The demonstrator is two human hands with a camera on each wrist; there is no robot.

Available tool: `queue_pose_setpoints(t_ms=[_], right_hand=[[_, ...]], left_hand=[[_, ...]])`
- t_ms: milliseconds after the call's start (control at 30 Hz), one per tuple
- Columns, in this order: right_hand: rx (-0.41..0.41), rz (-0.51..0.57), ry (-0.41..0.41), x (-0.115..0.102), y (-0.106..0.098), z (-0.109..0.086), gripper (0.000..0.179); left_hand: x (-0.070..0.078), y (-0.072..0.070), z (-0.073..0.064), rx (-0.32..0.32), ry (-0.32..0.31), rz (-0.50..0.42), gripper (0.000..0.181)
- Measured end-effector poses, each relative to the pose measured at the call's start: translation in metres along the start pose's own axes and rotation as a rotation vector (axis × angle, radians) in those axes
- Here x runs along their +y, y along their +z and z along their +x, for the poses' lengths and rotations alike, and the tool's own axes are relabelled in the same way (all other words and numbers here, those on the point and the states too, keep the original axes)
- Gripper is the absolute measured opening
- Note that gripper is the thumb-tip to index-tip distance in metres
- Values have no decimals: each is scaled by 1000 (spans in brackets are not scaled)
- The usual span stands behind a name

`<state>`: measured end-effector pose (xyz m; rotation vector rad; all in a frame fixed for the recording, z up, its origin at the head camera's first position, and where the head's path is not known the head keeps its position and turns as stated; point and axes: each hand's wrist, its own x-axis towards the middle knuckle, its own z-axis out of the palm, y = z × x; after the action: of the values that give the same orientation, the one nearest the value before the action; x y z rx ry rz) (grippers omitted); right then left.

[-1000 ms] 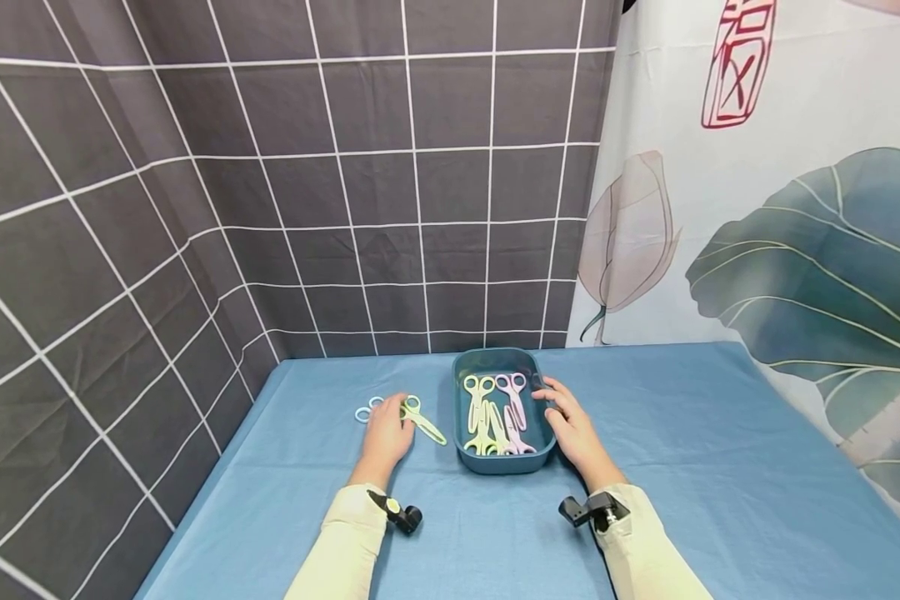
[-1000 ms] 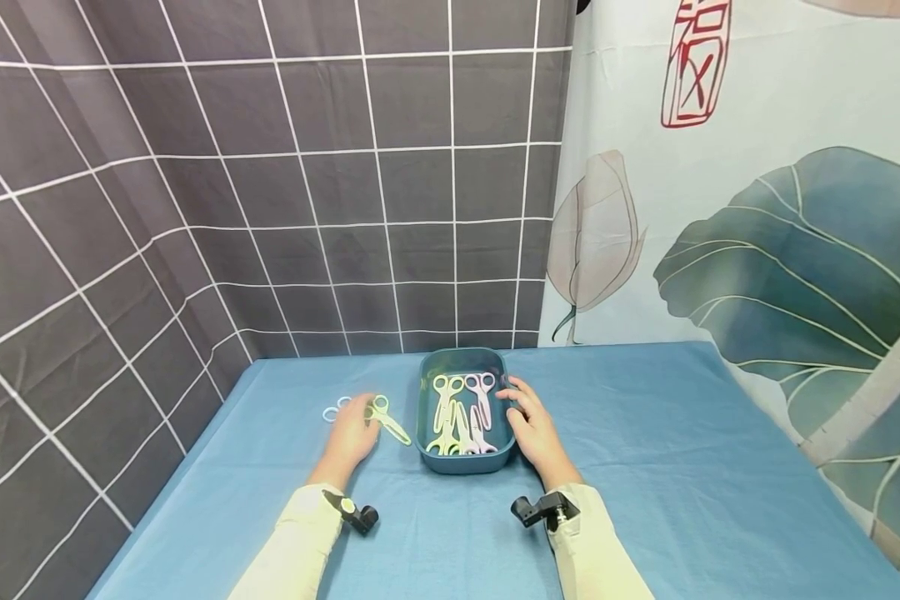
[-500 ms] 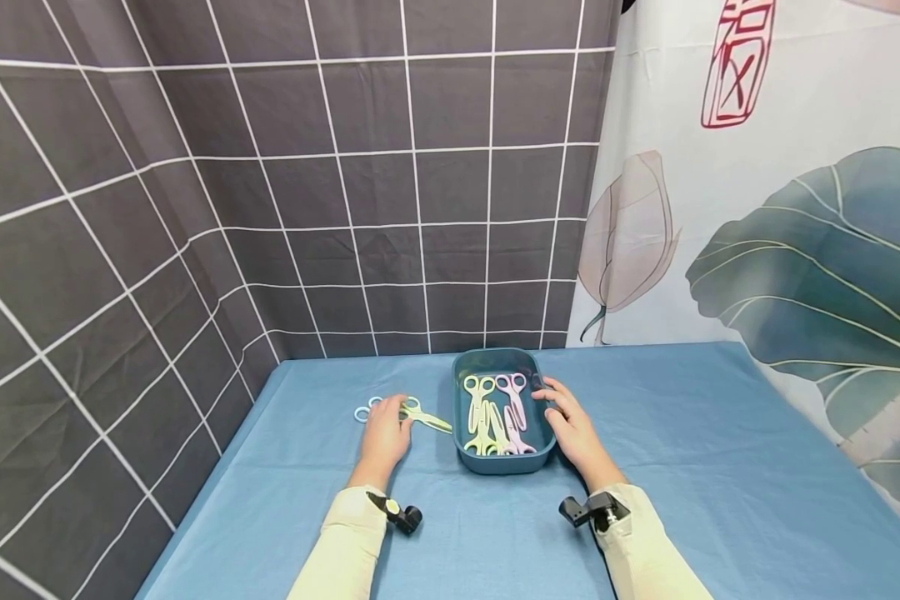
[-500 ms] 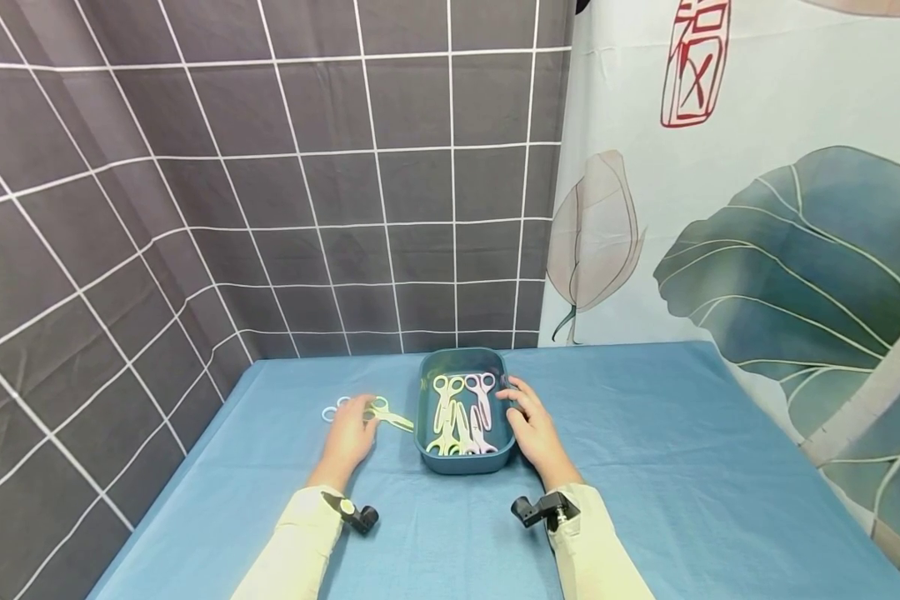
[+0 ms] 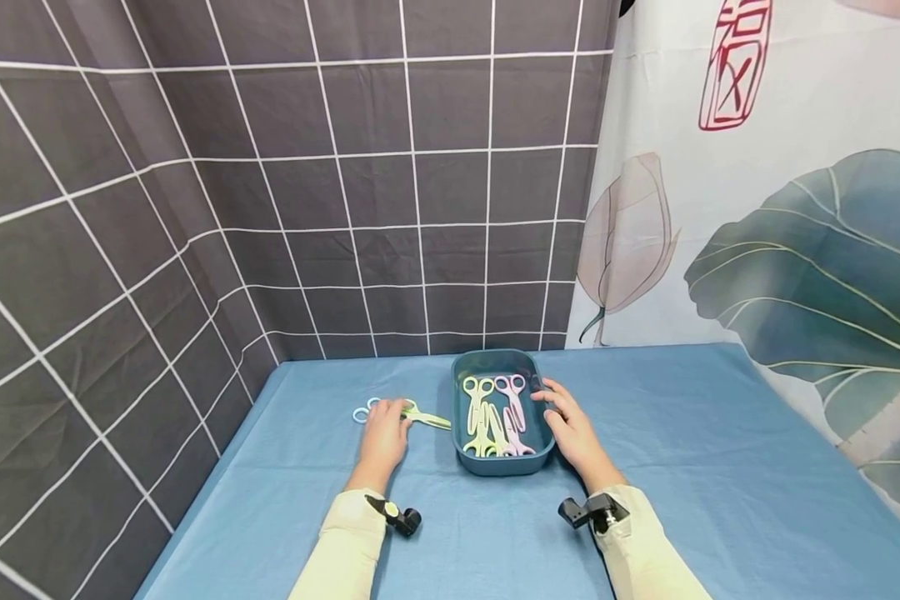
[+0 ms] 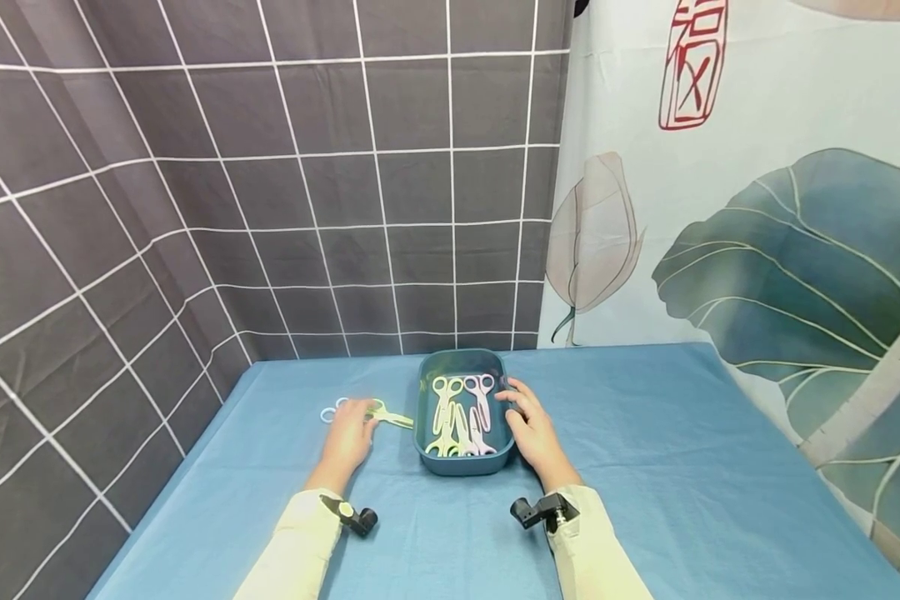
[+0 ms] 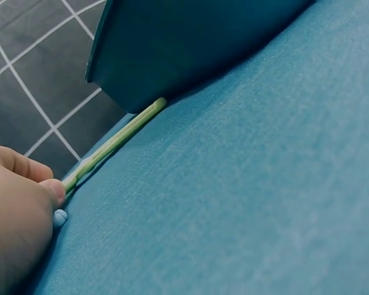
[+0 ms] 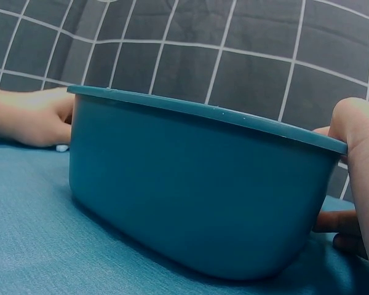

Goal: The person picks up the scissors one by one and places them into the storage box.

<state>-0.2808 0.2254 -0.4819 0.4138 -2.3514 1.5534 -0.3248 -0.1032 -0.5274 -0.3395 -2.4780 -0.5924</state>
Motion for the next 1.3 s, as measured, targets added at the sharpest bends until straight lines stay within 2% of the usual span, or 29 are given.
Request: queue_pose_setpoints(t_ms=[133, 333, 467, 600, 800, 933, 1167, 1300], right_hand=[[-1, -3, 0, 3, 0, 1, 32], [7, 6, 1, 34, 6, 7, 32], [10, -9, 16, 47, 8, 10, 33], [11, -15, 45, 47, 8, 9, 32], [4, -28, 92, 44, 8, 9, 31], [7, -28, 87, 45, 9, 9, 31], [9, -35, 83, 45, 9, 8, 31], [11, -40, 86, 45, 9, 9, 32]], left_hand=[[-1, -1, -1, 21, -23, -40, 18], [-1, -1, 0, 89, -81, -97, 8], [0, -3, 1, 86, -137, -117, 3], [1, -5, 2, 109, -172, -135, 7], [1, -9, 3, 244, -188, -166, 7], [0, -11, 3, 313, -200, -202, 7], [3, -15, 1, 342, -340, -341, 11], [4, -16, 1, 381, -351, -411, 11]])
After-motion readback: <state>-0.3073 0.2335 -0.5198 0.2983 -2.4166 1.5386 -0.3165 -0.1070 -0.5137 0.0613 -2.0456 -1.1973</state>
